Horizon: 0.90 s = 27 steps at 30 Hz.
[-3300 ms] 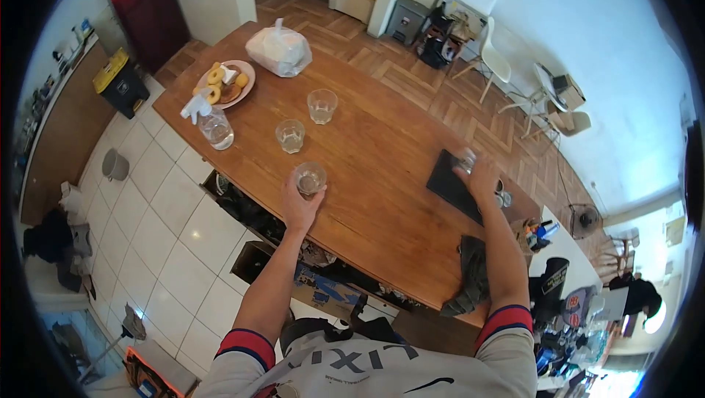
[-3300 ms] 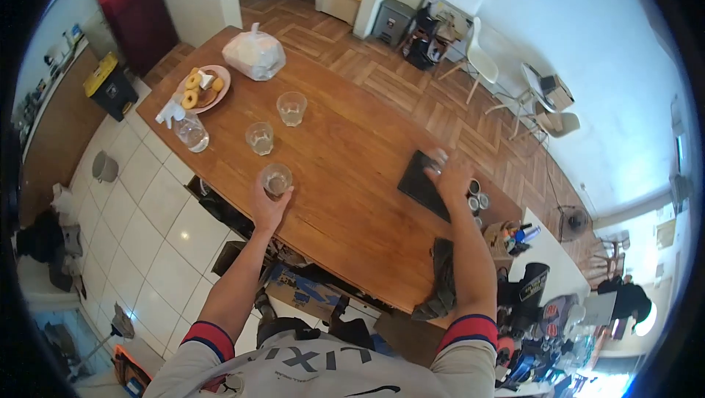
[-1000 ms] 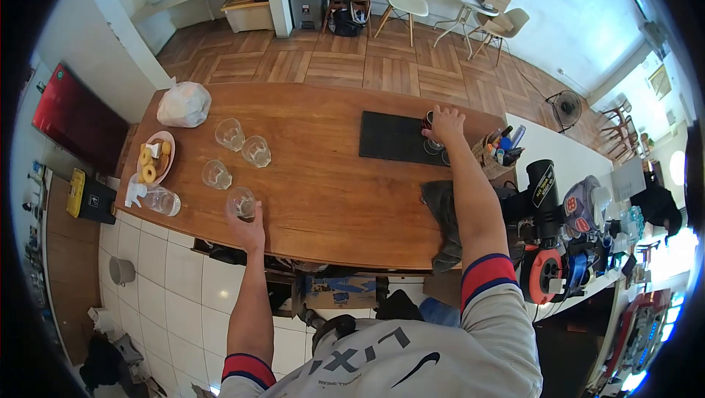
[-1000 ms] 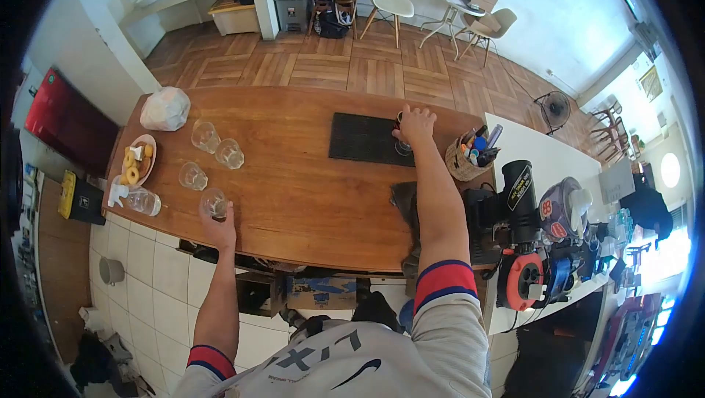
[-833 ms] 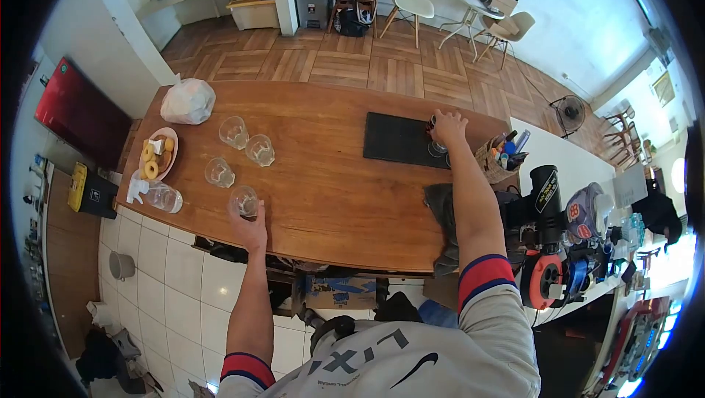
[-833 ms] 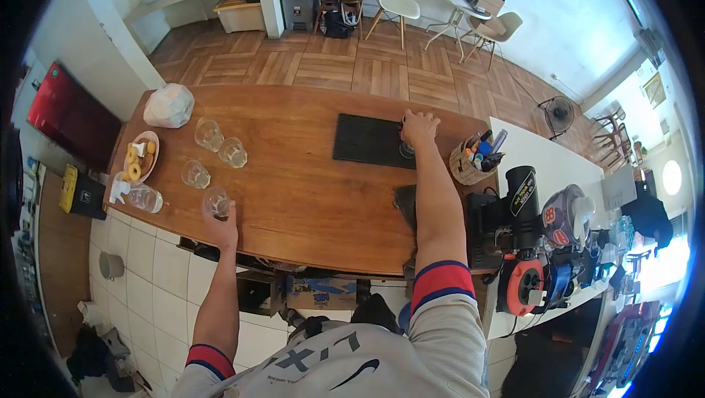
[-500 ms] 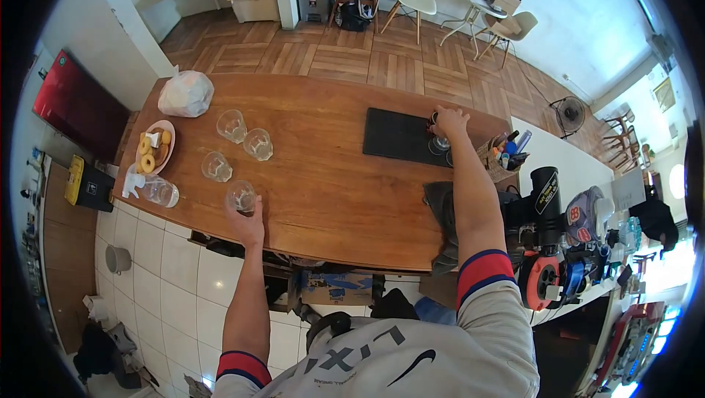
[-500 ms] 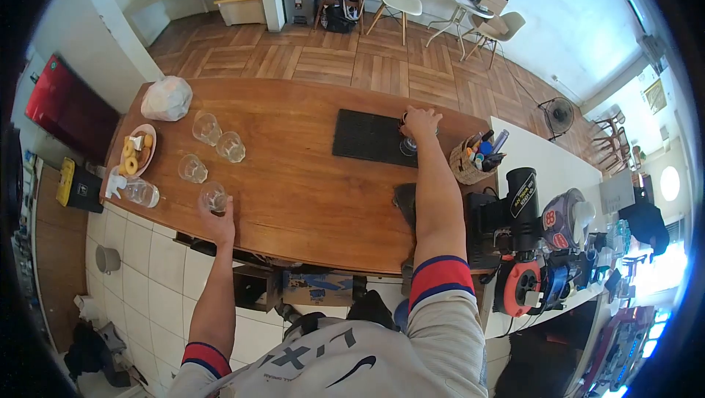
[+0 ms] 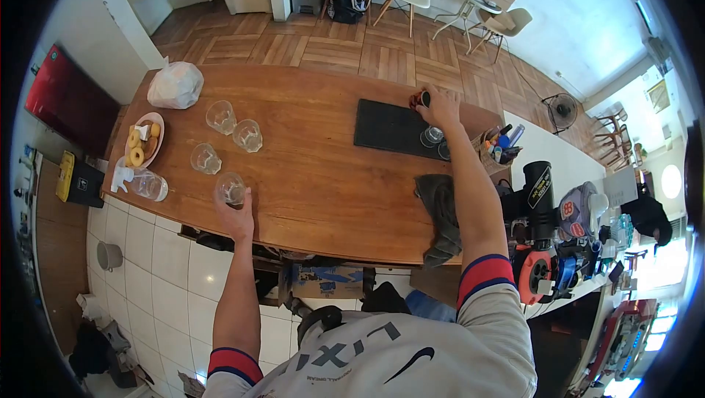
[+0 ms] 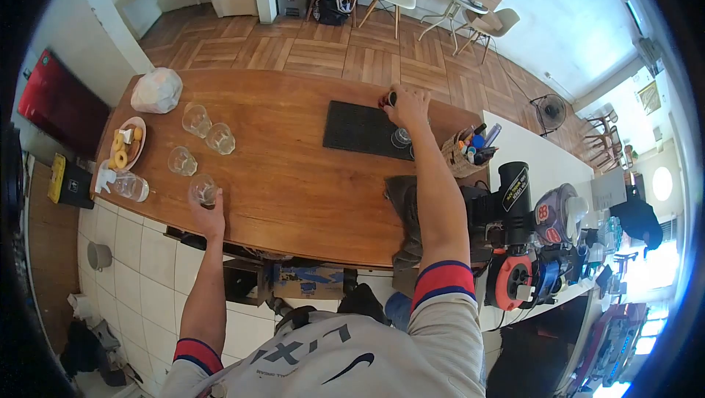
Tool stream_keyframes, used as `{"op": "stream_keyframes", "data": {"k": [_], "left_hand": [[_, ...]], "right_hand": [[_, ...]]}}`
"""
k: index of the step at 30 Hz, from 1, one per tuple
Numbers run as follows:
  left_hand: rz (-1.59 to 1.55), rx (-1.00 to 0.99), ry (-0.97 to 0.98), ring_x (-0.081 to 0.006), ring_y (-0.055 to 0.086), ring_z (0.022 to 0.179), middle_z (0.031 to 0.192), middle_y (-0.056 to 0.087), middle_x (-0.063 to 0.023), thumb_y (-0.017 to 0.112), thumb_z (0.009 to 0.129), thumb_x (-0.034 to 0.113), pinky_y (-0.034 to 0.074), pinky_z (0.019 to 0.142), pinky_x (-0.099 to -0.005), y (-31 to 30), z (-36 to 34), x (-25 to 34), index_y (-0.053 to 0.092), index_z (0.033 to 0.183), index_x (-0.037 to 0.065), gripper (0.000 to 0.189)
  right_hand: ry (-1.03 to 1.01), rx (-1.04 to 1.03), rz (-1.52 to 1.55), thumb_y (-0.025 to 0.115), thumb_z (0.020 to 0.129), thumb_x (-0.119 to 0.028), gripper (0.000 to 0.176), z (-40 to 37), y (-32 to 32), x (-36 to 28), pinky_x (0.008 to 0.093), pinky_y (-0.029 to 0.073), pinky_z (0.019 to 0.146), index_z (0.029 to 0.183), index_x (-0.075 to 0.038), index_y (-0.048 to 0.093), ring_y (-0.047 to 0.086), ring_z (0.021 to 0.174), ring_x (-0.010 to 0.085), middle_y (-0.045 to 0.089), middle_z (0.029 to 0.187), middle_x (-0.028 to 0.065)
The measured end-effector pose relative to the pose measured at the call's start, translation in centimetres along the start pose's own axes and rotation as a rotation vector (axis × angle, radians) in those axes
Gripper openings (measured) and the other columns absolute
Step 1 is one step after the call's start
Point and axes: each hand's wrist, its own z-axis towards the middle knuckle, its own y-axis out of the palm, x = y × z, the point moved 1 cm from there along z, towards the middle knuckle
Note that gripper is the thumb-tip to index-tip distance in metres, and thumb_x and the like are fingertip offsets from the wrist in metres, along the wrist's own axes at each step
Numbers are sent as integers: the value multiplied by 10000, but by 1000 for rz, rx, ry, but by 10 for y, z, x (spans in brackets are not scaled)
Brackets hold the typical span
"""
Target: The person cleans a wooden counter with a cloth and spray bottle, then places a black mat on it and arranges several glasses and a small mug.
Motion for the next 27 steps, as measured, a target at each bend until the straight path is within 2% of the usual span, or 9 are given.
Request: {"op": "stream_keyframes", "data": {"k": [2,9,13,15,21,23,24,26,27], "left_hand": [[81,-18,-30,-316,536,1217,1321,537,-220,789,816,235,415,1040,-388,-1,-1,1,408,1374,-47,732],[41,-50,8,-311,529,1228,1323,536,-221,792,819,258,412,1044,-389,-1,1,2,384,1386,-48,763],[64,-37,18,-318,517,1238,1334,523,-226,796,815,263,407,1050,-395,3,-2,-7,382,1385,-53,772],[68,-21,40,-321,514,1240,1335,520,-228,796,815,262,406,1051,-397,2,0,-4,381,1383,-55,772],[19,7,23,-345,519,1226,1307,532,-229,802,797,259,412,1041,-410,-1,-1,2,447,1339,-45,716],[-57,-61,-3,-332,531,1206,1290,539,-222,804,794,256,425,1022,-404,-2,0,1,453,1337,-43,712],[-53,-12,25,-339,547,1171,1255,557,-217,807,786,255,433,1002,-408,-1,-1,3,465,1324,-43,703],[-4,-20,-5,-331,546,1174,1261,552,-220,807,789,275,428,1002,-403,-3,-1,6,457,1318,-53,714],[33,-49,-23,-323,545,1177,1267,548,-223,807,793,296,423,1002,-398,-4,0,4,449,1311,-64,725]], "right_hand": [[-35,26,2,734,802,-347,533,-2,5,-9,562,225,1100,1280,-183,565,487,1231,419,624,1223,191],[-236,306,1,739,783,-364,523,-19,15,-33,571,282,1051,1220,-128,575,514,1155,408,637,1139,188],[-434,231,168,738,758,-417,508,-46,28,-94,539,347,962,1139,-113,599,524,1077,378,635,1030,182],[-443,18,130,702,788,-459,554,-65,37,-138,580,299,1043,1169,-76,578,527,1114,378,641,1104,172],[-558,-8,219,695,806,-477,572,-98,72,-230,564,362,994,1163,-50,567,541,1088,369,637,1111,175],[-327,-62,806,772,764,-352,553,-98,73,-248,452,468,851,1154,-21,561,583,965,302,639,1062,168],[-349,-75,813,772,764,-352,553,-99,78,-257,452,468,851,1154,-21,561,583,965,302,639,1062,168],[175,-394,1595,828,728,-217,595,-100,95,-266,357,484,877,1197,-16,522,592,983,237,627,1088,96],[162,-409,1589,828,728,-217,595,-101,104,-271,357,484,877,1197,-16,522,592,983,237,627,1088,96]]}}
